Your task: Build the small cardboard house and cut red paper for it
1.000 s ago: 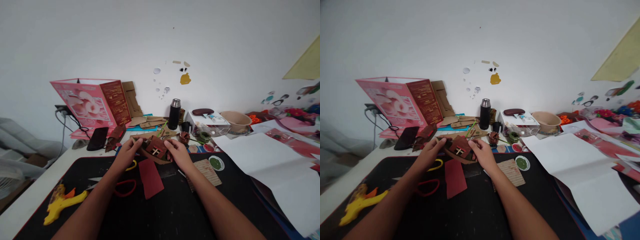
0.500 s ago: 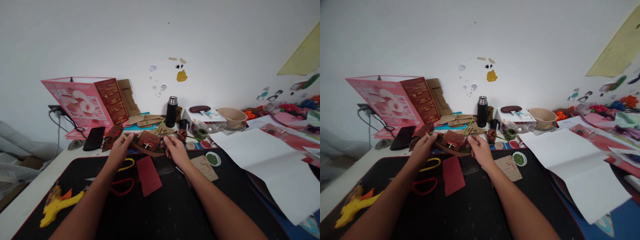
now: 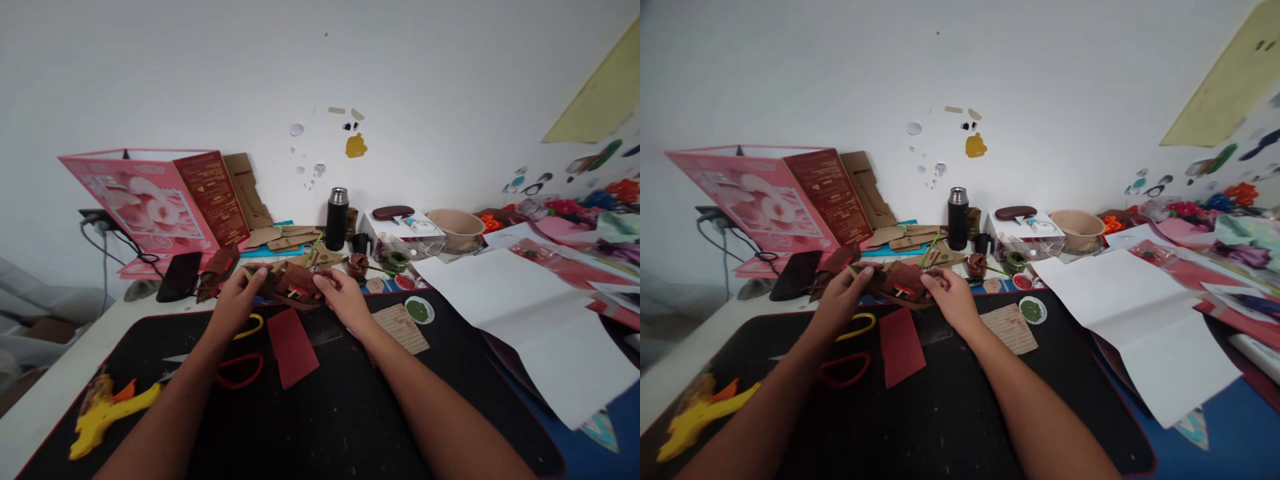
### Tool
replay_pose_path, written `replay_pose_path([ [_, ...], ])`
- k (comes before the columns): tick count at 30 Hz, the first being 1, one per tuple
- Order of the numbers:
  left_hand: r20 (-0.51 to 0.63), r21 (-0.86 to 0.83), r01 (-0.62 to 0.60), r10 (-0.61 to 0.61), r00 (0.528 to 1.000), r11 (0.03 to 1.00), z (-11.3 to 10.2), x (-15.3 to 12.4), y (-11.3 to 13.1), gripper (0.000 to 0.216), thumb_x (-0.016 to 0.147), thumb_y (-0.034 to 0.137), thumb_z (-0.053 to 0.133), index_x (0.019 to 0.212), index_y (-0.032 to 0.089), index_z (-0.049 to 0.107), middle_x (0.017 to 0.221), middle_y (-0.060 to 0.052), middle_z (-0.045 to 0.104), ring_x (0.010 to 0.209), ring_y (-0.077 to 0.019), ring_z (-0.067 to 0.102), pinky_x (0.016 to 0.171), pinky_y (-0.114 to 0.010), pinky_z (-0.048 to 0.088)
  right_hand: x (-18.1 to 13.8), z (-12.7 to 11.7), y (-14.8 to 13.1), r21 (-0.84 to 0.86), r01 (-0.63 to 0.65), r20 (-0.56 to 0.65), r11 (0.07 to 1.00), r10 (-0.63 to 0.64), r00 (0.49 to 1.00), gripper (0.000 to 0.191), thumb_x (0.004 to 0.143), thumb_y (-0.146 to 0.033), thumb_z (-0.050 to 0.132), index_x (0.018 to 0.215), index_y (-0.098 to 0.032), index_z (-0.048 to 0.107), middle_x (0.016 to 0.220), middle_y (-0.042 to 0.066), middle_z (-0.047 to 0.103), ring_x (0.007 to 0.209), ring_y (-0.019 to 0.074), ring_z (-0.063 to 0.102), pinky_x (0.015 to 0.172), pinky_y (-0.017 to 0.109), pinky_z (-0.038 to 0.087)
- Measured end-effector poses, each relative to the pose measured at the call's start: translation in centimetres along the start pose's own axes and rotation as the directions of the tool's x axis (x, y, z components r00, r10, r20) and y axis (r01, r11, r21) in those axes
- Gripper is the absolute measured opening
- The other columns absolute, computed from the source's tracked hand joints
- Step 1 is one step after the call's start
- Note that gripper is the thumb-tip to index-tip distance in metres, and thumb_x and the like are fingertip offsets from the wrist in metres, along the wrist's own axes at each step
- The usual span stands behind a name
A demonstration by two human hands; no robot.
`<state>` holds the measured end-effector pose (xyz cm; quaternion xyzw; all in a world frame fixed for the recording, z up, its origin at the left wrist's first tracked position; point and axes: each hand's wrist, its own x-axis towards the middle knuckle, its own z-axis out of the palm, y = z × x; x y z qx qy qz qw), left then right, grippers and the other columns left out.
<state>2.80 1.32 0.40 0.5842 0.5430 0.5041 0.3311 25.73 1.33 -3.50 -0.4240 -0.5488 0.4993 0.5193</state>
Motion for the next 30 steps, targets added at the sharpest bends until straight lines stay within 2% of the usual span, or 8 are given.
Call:
replay_pose_path([
  [10, 0.069, -0.023, -0.031, 0.032, 0.997, 0.999, -0.49, -0.11, 0.10, 0.061, 0.081, 0.073, 0.068, 0.104, 0.018, 0.076, 0.098, -0.009, 0.077, 0.091, -0.0282, 0.070, 0.081, -0.037, 0.055, -0.07, 0.36, -0.08, 0.029, -0.047, 0.014, 0.998, 0.047, 0.999, 0.051, 0.082, -0.068, 0.071, 0.095, -0.019, 0.067, 0.063, -0.001, 0.064, 0.044, 0.0099, 0.042, 0.041, 0.023, 0.026],
  [16, 0.091, -0.020, -0.080, 0.082, 0.993, 0.997, -0.62, -0.38, 0.48, 0.057, 0.085, 0.069, 0.066, 0.109, 0.018, 0.074, 0.106, -0.010, 0.077, 0.099, -0.0293, 0.070, 0.088, -0.039, 0.055, 0.06, 0.04, -0.35, 0.033, -0.050, 0.005, 0.998, 0.050, 0.999, 0.051, 0.082, -0.065, 0.072, 0.100, -0.017, 0.068, 0.062, -0.002, 0.063, 0.043, 0.0094, 0.040, 0.041, 0.023, 0.024],
  [22, 0.066, -0.002, -0.126, 0.126, 0.990, 0.992, -0.73, -0.31, 0.21, 0.055, 0.087, 0.067, 0.066, 0.108, 0.017, 0.074, 0.115, -0.014, 0.076, 0.107, -0.0313, 0.069, 0.094, -0.041, 0.053, 0.00, 0.18, -0.21, 0.035, -0.057, 0.023, 0.998, 0.056, 0.998, 0.050, 0.084, -0.064, 0.071, 0.100, -0.017, 0.068, 0.063, -0.001, 0.064, 0.043, 0.0091, 0.041, 0.041, 0.023, 0.025],
  [27, 0.096, 0.022, -0.065, 0.063, 0.993, 0.998, -0.94, -0.05, -0.05, 0.061, 0.083, 0.072, 0.066, 0.106, 0.017, 0.074, 0.109, -0.012, 0.077, 0.099, -0.0303, 0.070, 0.089, -0.041, 0.055, -0.10, 0.17, 0.04, -0.020, -0.050, 0.027, 0.999, 0.050, 0.998, 0.053, 0.084, -0.067, 0.070, 0.101, -0.016, 0.068, 0.064, 0.000, 0.064, 0.044, 0.0097, 0.043, 0.042, 0.023, 0.028],
  [30, 0.094, 0.041, -0.080, 0.075, 0.993, 0.996, -0.93, -0.11, -0.06, 0.062, 0.083, 0.074, 0.065, 0.107, 0.017, 0.074, 0.110, -0.012, 0.077, 0.098, -0.0294, 0.070, 0.087, -0.041, 0.056, -0.07, 0.04, -0.01, 0.004, -0.022, 0.033, 1.000, 0.021, 0.999, 0.051, 0.086, -0.066, 0.069, 0.103, -0.017, 0.068, 0.066, -0.001, 0.064, 0.045, 0.0097, 0.044, 0.043, 0.023, 0.027],
])
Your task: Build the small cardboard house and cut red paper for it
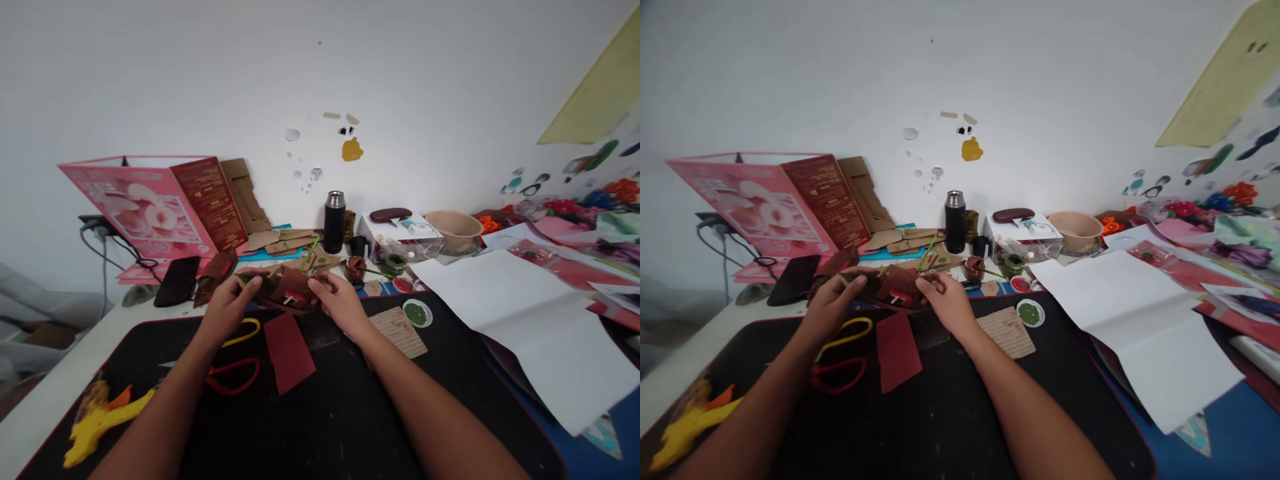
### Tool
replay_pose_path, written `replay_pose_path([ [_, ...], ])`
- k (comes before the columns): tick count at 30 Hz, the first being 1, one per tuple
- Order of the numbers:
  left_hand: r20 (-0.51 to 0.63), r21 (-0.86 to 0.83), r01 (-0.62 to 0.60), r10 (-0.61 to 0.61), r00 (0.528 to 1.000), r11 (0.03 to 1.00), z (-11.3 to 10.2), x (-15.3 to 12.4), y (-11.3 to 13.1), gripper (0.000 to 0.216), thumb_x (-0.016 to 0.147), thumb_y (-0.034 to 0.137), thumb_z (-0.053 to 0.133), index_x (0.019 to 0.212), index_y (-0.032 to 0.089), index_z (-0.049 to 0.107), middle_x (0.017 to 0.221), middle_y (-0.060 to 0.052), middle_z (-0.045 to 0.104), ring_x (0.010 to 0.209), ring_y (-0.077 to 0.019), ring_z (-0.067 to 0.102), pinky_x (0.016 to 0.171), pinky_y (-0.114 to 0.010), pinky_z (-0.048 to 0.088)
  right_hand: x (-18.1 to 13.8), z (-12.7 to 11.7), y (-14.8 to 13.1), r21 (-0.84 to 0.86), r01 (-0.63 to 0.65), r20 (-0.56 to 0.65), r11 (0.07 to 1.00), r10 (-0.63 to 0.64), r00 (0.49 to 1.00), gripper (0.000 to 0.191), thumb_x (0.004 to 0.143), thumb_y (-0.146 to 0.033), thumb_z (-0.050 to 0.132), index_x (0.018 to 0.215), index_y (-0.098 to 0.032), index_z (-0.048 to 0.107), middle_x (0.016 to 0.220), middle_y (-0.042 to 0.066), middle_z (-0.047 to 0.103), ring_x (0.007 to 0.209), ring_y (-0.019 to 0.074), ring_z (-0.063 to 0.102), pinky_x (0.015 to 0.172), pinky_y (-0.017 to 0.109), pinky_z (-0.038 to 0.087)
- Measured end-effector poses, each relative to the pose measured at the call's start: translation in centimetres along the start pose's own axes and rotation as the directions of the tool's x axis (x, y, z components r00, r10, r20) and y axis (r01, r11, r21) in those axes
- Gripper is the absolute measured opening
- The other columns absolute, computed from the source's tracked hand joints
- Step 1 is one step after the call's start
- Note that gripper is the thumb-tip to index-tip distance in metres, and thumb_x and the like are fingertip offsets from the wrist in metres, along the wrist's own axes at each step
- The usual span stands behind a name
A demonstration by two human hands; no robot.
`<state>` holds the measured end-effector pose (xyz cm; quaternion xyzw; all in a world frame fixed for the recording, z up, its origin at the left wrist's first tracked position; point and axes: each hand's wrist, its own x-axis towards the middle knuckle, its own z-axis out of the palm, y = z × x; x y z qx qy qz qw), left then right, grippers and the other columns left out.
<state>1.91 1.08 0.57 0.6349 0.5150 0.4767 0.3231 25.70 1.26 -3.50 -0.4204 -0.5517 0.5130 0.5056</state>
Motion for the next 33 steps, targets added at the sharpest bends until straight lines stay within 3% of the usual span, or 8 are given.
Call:
replay_pose_path([
  [5, -0.053, 0.022, -0.005, 0.006, 0.999, 1.000, -0.6, 0.3, -0.2, 0.063, 0.080, 0.076, 0.066, 0.104, 0.018, 0.075, 0.107, -0.011, 0.078, 0.100, -0.0308, 0.070, 0.089, -0.042, 0.057, -0.1, 0.2, -0.5, 0.038, 0.007, 0.007, 0.999, -0.007, 1.000, 0.051, 0.085, -0.065, 0.070, 0.103, -0.017, 0.068, 0.066, -0.001, 0.063, 0.046, 0.0106, 0.045, 0.044, 0.024, 0.028],
  [8, -0.200, -0.049, 0.011, -0.021, 0.980, 0.999, -1.9, 1.0, -0.6, 0.058, 0.079, 0.072, 0.072, 0.102, 0.018, 0.075, 0.096, -0.008, 0.077, 0.093, -0.0267, 0.071, 0.084, -0.037, 0.058, -0.2, 0.1, -1.1, 0.058, 0.011, 0.003, 0.998, -0.011, 1.000, 0.052, 0.086, -0.067, 0.068, 0.102, -0.017, 0.068, 0.066, -0.001, 0.062, 0.046, 0.0100, 0.043, 0.044, 0.024, 0.028],
  [11, -0.431, -0.312, -0.035, -0.109, 0.896, 0.949, -3.5, 1.7, -0.5, 0.058, 0.076, 0.069, 0.076, 0.097, 0.016, 0.068, 0.074, 0.000, 0.069, 0.064, -0.0165, 0.063, 0.065, -0.032, 0.059, -0.2, -0.3, -1.6, 0.075, 0.039, -0.055, 0.996, -0.035, 0.998, 0.054, 0.085, -0.069, 0.067, 0.100, -0.017, 0.067, 0.066, -0.001, 0.063, 0.046, 0.0098, 0.043, 0.044, 0.025, 0.029],
  [15, -0.593, -0.389, -0.191, -0.086, 0.801, 0.901, -5.0, 1.4, 0.0, 0.058, 0.071, 0.065, 0.083, 0.092, 0.015, 0.062, 0.080, 0.000, 0.069, 0.064, -0.0125, 0.062, 0.069, -0.033, 0.062, 0.0, -0.7, -1.9, 0.050, 0.068, -0.068, 0.996, -0.065, 0.996, 0.054, 0.087, -0.070, 0.066, 0.100, -0.017, 0.067, 0.067, 0.000, 0.064, 0.048, 0.0109, 0.047, 0.045, 0.025, 0.032],
  [18, -0.552, -0.324, -0.145, -0.063, 0.831, 0.935, -5.2, 0.5, -0.4, 0.062, 0.069, 0.067, 0.084, 0.097, 0.014, 0.067, 0.083, -0.002, 0.070, 0.075, -0.0180, 0.069, 0.074, -0.036, 0.065, -0.2, -0.5, -1.9, 0.033, 0.087, -0.046, 0.996, -0.085, 0.995, 0.050, 0.090, -0.067, 0.064, 0.100, -0.018, 0.068, 0.069, 0.000, 0.065, 0.051, 0.0122, 0.052, 0.048, 0.025, 0.035],
  [22, -0.424, -0.363, 0.006, -0.171, 0.889, 0.932, -4.8, -0.2, -2.1, 0.059, 0.064, 0.062, 0.088, 0.095, 0.016, 0.067, 0.088, -0.004, 0.071, 0.084, -0.0236, 0.073, 0.075, -0.040, 0.066, -0.6, 0.0, -2.0, 0.006, 0.099, -0.021, 0.995, -0.099, 0.995, 0.045, 0.093, -0.062, 0.063, 0.101, -0.019, 0.069, 0.072, 0.002, 0.067, 0.057, 0.0144, 0.057, 0.051, 0.026, 0.040],
  [26, -0.394, -0.366, 0.102, -0.253, 0.883, 0.925, -4.1, 0.1, -3.9, 0.053, 0.064, 0.057, 0.088, 0.093, 0.019, 0.063, 0.096, -0.005, 0.072, 0.089, -0.0225, 0.073, 0.079, -0.040, 0.065, -0.7, 0.1, -1.6, -0.059, 0.107, -0.012, 0.993, -0.108, 0.994, 0.041, 0.094, -0.059, 0.062, 0.100, -0.019, 0.069, 0.072, 0.002, 0.067, 0.060, 0.0167, 0.060, 0.053, 0.027, 0.042],
  [33, -0.364, -0.077, 0.279, -0.287, 0.886, 0.957, -3.4, 0.1, -5.1, 0.046, 0.069, 0.050, 0.083, 0.100, 0.018, 0.067, 0.098, -0.009, 0.075, 0.093, -0.0259, 0.073, 0.087, -0.043, 0.061, -0.9, 0.3, -0.9, -0.271, 0.157, 0.021, 0.950, -0.157, 0.987, 0.038, 0.098, -0.055, 0.059, 0.102, -0.020, 0.072, 0.077, 0.003, 0.070, 0.070, 0.0187, 0.063, 0.065, 0.029, 0.044],
])
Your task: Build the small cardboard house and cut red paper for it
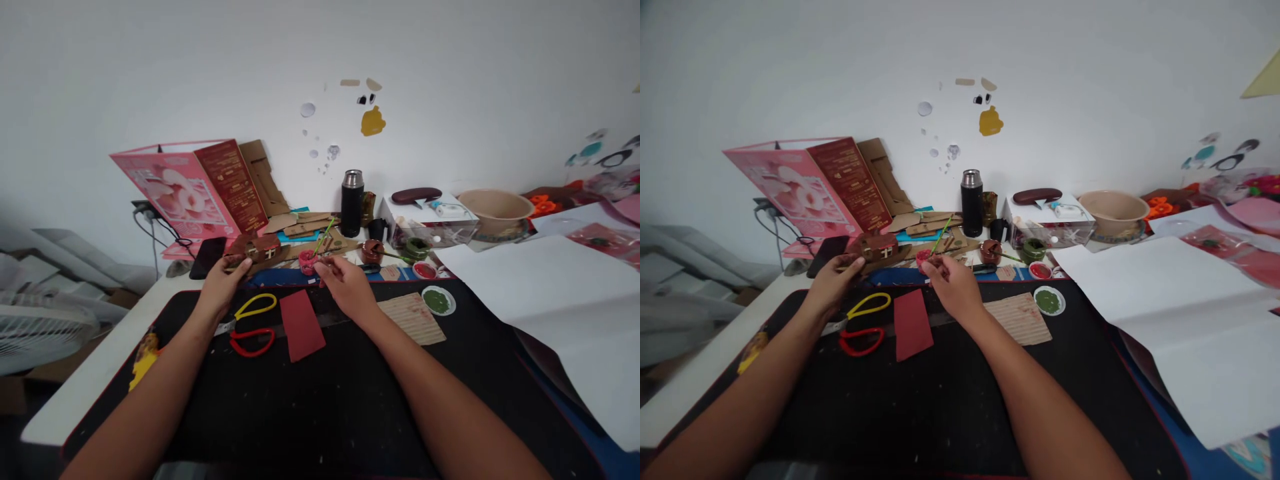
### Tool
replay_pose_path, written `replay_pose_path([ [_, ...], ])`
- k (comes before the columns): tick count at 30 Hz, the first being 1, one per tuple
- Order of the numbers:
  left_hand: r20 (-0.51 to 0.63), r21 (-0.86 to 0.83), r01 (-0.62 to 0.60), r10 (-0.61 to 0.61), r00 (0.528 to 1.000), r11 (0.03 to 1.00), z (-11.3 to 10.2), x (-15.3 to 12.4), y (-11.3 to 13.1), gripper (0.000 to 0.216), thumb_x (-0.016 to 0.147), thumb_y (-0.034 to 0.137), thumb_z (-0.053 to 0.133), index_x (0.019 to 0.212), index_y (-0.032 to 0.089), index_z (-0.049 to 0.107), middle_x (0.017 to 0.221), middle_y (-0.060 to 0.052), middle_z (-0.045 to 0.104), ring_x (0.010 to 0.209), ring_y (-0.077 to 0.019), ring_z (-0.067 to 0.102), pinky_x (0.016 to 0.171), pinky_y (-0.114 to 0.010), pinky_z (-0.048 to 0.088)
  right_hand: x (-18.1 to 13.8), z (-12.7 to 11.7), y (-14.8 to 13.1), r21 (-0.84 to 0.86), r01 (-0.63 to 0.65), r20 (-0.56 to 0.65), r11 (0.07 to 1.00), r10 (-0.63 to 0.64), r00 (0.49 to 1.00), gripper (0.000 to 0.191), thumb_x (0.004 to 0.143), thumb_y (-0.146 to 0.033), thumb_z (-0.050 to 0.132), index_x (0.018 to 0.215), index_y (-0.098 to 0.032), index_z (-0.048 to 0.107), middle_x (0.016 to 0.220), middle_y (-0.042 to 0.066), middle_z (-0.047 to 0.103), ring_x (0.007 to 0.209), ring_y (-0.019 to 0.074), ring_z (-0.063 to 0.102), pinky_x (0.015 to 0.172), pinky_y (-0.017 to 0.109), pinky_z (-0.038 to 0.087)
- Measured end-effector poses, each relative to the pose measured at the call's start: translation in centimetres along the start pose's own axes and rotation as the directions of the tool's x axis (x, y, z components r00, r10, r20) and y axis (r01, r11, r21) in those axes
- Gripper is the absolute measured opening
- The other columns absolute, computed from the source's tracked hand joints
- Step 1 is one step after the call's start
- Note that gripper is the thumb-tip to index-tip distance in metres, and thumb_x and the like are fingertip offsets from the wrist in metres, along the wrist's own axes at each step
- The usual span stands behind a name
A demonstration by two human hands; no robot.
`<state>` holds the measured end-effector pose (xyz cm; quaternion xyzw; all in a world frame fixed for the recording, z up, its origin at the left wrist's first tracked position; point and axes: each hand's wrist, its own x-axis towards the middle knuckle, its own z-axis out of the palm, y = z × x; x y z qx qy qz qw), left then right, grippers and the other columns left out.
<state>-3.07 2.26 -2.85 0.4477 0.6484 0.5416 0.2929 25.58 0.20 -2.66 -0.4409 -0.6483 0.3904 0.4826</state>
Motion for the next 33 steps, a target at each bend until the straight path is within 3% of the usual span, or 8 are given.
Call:
replay_pose_path([
  [5, 0.051, 0.219, -0.049, 0.039, 0.998, 0.974, -0.4, 0.0, -0.5, 0.054, 0.063, 0.054, 0.084, 0.102, 0.020, 0.069, 0.108, -0.010, 0.076, 0.111, -0.0321, 0.068, 0.104, -0.047, 0.051, -0.2, 0.1, -0.3, -0.155, 0.058, 0.000, 0.986, -0.059, 0.998, 0.037, 0.099, -0.053, 0.059, 0.102, -0.019, 0.073, 0.070, 0.000, 0.064, 0.063, 0.0164, 0.058, 0.062, 0.028, 0.038],
  [9, 0.135, 0.420, -0.135, 0.085, 0.987, 0.898, -0.7, -0.2, -0.9, 0.061, 0.066, 0.059, 0.080, 0.111, 0.021, 0.064, 0.115, -0.012, 0.075, 0.112, -0.0334, 0.069, 0.099, -0.046, 0.053, -0.2, -0.1, -0.6, -0.228, 0.102, 0.003, 0.968, -0.104, 0.995, 0.038, 0.100, -0.054, 0.058, 0.102, -0.019, 0.074, 0.072, 0.001, 0.065, 0.064, 0.0164, 0.057, 0.062, 0.029, 0.036],
  [15, 0.141, 0.513, -0.216, 0.166, 0.976, 0.831, -0.4, -0.5, -0.8, 0.063, 0.071, 0.060, 0.078, 0.117, 0.021, 0.060, 0.115, -0.015, 0.074, 0.109, -0.0342, 0.070, 0.092, -0.044, 0.054, -0.4, -0.1, -0.8, -0.261, 0.126, 0.045, 0.957, -0.118, 0.992, 0.039, 0.101, -0.057, 0.056, 0.105, -0.022, 0.073, 0.076, 0.002, 0.069, 0.065, 0.0172, 0.059, 0.061, 0.029, 0.036],
  [21, 0.185, 0.688, -0.225, 0.133, 0.974, 0.690, 0.6, -0.6, -0.9, 0.074, 0.079, 0.061, 0.073, 0.138, 0.020, 0.052, 0.113, -0.014, 0.074, 0.103, -0.0361, 0.071, 0.083, -0.043, 0.053, -0.3, -0.3, -0.9, -0.269, 0.123, 0.050, 0.955, -0.114, 0.992, 0.040, 0.102, -0.057, 0.056, 0.105, -0.022, 0.074, 0.076, 0.003, 0.070, 0.067, 0.0181, 0.061, 0.062, 0.029, 0.037],
  [25, 0.217, 0.694, -0.240, 0.120, 0.969, 0.679, 0.8, -0.7, -1.3, 0.088, 0.082, 0.065, 0.070, 0.150, 0.017, 0.043, 0.112, -0.015, 0.073, 0.100, -0.0372, 0.071, 0.082, -0.044, 0.052, -0.2, -0.4, -0.8, -0.308, 0.139, 0.053, 0.941, -0.129, 0.990, 0.039, 0.102, -0.054, 0.057, 0.102, -0.020, 0.075, 0.077, 0.003, 0.071, 0.069, 0.0180, 0.062, 0.064, 0.029, 0.037],
  [28, 0.192, 0.620, -0.277, 0.201, 0.961, 0.734, 0.2, -0.5, -1.4, 0.088, 0.082, 0.060, 0.071, 0.152, 0.014, 0.043, 0.113, -0.016, 0.072, 0.103, -0.0351, 0.069, 0.086, -0.044, 0.052, -0.3, -0.3, -0.6, -0.333, 0.146, 0.081, 0.931, -0.126, 0.989, 0.037, 0.102, -0.051, 0.058, 0.104, -0.020, 0.076, 0.080, 0.004, 0.073, 0.069, 0.0180, 0.062, 0.064, 0.029, 0.037],
  [33, 0.008, 0.444, -0.400, 0.443, 0.897, 0.802, -0.9, -1.7, 1.2, 0.052, 0.085, 0.051, 0.070, 0.127, 0.020, 0.063, 0.103, -0.009, 0.072, 0.093, -0.0265, 0.068, 0.085, -0.037, 0.053, -0.3, -0.1, -0.4, -0.344, 0.149, 0.125, 0.927, -0.112, 0.986, 0.030, 0.103, -0.046, 0.059, 0.106, -0.022, 0.077, 0.091, 0.005, 0.078, 0.078, 0.0200, 0.067, 0.069, 0.029, 0.040],
])
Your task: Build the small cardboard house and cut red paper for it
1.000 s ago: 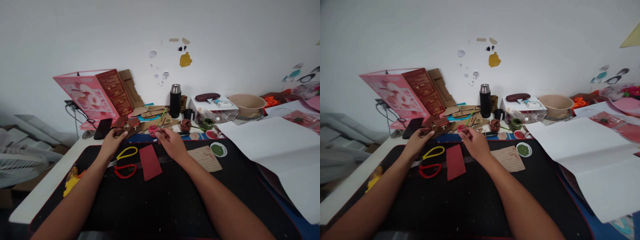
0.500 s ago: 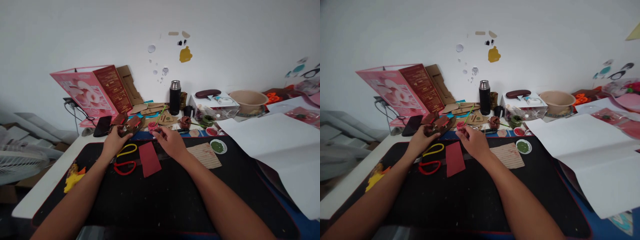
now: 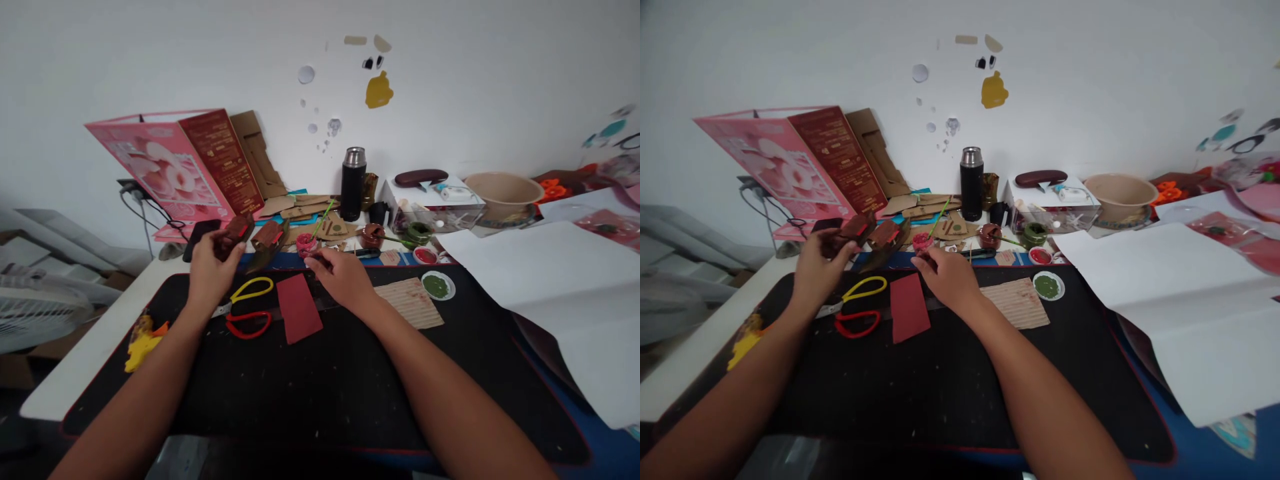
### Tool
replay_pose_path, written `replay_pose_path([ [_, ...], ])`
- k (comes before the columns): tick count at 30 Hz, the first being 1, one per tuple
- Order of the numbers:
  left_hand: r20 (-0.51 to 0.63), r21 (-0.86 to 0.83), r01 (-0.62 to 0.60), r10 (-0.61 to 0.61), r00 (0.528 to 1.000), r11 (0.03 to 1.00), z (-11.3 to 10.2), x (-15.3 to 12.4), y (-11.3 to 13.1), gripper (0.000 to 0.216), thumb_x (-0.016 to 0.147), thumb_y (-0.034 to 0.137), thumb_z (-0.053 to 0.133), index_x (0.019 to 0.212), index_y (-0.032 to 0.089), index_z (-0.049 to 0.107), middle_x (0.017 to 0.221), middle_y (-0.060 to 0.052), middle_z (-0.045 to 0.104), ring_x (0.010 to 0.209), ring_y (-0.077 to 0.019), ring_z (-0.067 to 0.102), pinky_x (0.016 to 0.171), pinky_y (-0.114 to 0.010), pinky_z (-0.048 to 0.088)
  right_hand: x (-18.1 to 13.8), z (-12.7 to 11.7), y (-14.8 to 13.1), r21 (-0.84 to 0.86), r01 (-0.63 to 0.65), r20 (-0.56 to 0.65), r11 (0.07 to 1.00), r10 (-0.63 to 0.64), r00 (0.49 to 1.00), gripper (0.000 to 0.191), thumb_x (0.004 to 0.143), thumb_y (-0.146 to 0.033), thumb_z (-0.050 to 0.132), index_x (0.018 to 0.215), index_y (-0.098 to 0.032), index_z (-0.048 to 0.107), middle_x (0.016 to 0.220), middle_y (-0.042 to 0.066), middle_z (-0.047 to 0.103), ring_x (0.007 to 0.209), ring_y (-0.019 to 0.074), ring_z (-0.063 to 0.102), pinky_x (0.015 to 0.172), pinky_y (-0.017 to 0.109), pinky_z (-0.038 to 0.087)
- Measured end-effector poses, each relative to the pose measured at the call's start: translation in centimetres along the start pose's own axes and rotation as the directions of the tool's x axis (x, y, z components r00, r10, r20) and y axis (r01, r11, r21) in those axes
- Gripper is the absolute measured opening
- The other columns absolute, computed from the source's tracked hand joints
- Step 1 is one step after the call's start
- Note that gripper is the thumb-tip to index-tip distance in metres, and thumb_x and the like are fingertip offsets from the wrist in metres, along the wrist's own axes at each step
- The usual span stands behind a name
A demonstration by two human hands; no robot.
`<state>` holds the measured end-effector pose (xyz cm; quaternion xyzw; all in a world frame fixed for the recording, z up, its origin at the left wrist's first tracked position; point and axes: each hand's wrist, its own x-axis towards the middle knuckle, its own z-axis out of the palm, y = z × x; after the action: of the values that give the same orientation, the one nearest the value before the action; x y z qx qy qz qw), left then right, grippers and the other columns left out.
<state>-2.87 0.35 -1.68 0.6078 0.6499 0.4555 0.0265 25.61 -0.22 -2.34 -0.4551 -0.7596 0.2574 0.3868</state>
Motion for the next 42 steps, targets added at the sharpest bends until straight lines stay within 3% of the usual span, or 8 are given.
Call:
replay_pose_path([
  [3, 0.236, 0.015, -0.071, 0.066, 0.970, 0.997, -0.8, -1.0, 2.7, 0.031, 0.088, 0.051, 0.066, 0.104, 0.024, 0.071, 0.091, -0.005, 0.072, 0.080, -0.0240, 0.065, 0.075, -0.034, 0.051, 0.0, -0.1, 0.0, -0.028, -0.005, 0.017, 1.000, 0.006, 1.000, 0.027, 0.104, -0.042, 0.059, 0.105, -0.022, 0.077, 0.090, 0.005, 0.078, 0.078, 0.0206, 0.067, 0.069, 0.030, 0.041],
  [7, 0.596, 0.063, -0.293, 0.200, 0.778, 0.954, 0.4, -2.7, 4.7, 0.032, 0.089, 0.053, 0.064, 0.101, 0.025, 0.074, 0.100, -0.008, 0.074, 0.095, -0.0295, 0.067, 0.085, -0.040, 0.051, 0.1, -0.2, 0.2, -0.056, -0.003, 0.036, 0.998, 0.005, 0.999, 0.026, 0.105, -0.038, 0.057, 0.105, -0.022, 0.077, 0.086, 0.005, 0.077, 0.078, 0.0213, 0.067, 0.070, 0.031, 0.041],
  [9, 0.662, 0.134, -0.383, 0.205, 0.721, 0.914, 1.3, -3.4, 4.7, 0.032, 0.089, 0.052, 0.064, 0.103, 0.024, 0.075, 0.104, -0.011, 0.072, 0.102, -0.0321, 0.065, 0.091, -0.042, 0.050, 0.1, -0.2, 0.3, -0.058, -0.019, 0.048, 0.998, 0.021, 0.999, 0.024, 0.105, -0.037, 0.057, 0.106, -0.023, 0.077, 0.085, 0.005, 0.076, 0.079, 0.0215, 0.067, 0.071, 0.031, 0.041],
  [13, 0.703, 0.241, -0.467, 0.179, 0.688, 0.851, 2.6, -3.8, 3.7, 0.032, 0.090, 0.049, 0.065, 0.106, 0.022, 0.073, 0.104, -0.012, 0.068, 0.100, -0.0324, 0.064, 0.092, -0.043, 0.049, 0.1, 0.1, 0.4, -0.097, -0.050, 0.091, 0.994, 0.059, 0.994, 0.024, 0.104, -0.039, 0.059, 0.104, -0.023, 0.076, 0.085, 0.005, 0.077, 0.077, 0.0219, 0.067, 0.069, 0.031, 0.042],
  [18, 0.696, 0.193, -0.420, 0.178, 0.695, 0.887, 3.0, -3.5, 2.8, 0.030, 0.086, 0.049, 0.070, 0.097, 0.021, 0.070, 0.099, -0.011, 0.066, 0.096, -0.0326, 0.064, 0.088, -0.043, 0.048, -0.1, 0.5, 0.2, -0.161, -0.003, 0.144, 0.987, 0.026, 0.989, 0.023, 0.104, -0.039, 0.060, 0.104, -0.023, 0.076, 0.096, 0.007, 0.080, 0.084, 0.0245, 0.070, 0.071, 0.033, 0.042],
  [28, 0.630, -0.040, -0.020, 0.041, 0.775, 0.999, 2.6, -3.7, 3.2, 0.030, 0.074, 0.045, 0.079, 0.092, 0.024, 0.068, 0.093, -0.005, 0.072, 0.086, -0.0272, 0.066, 0.078, -0.039, 0.050, -0.2, 1.0, 0.7, -0.152, -0.009, 0.176, 0.988, 0.036, 0.984, 0.021, 0.102, -0.038, 0.062, 0.106, -0.024, 0.077, 0.097, 0.007, 0.080, 0.082, 0.0239, 0.070, 0.070, 0.033, 0.043],
  [35, 0.617, -0.379, 0.370, -0.066, 0.784, 0.848, 2.7, -3.0, 2.9, 0.037, 0.071, 0.049, 0.081, 0.089, 0.022, 0.065, 0.085, -0.001, 0.068, 0.077, -0.0204, 0.063, 0.069, -0.032, 0.049, -0.2, 1.3, 1.2, 0.015, -0.059, 0.200, 0.998, 0.055, 0.978, 0.024, 0.102, -0.040, 0.060, 0.102, -0.023, 0.076, 0.096, 0.005, 0.079, 0.083, 0.0203, 0.068, 0.071, 0.030, 0.043],
  [42, 0.529, -0.444, 0.344, -0.068, 0.846, 0.827, 2.8, -3.2, 3.2, 0.036, 0.072, 0.047, 0.080, 0.092, 0.022, 0.066, 0.087, -0.003, 0.069, 0.081, -0.0206, 0.064, 0.075, -0.034, 0.051, -0.4, 1.7, 0.9, 0.216, -0.161, 0.287, 0.963, 0.095, 0.953, 0.029, 0.100, -0.045, 0.060, 0.093, -0.020, 0.073, 0.079, 0.001, 0.071, 0.065, 0.0149, 0.059, 0.060, 0.026, 0.040],
])
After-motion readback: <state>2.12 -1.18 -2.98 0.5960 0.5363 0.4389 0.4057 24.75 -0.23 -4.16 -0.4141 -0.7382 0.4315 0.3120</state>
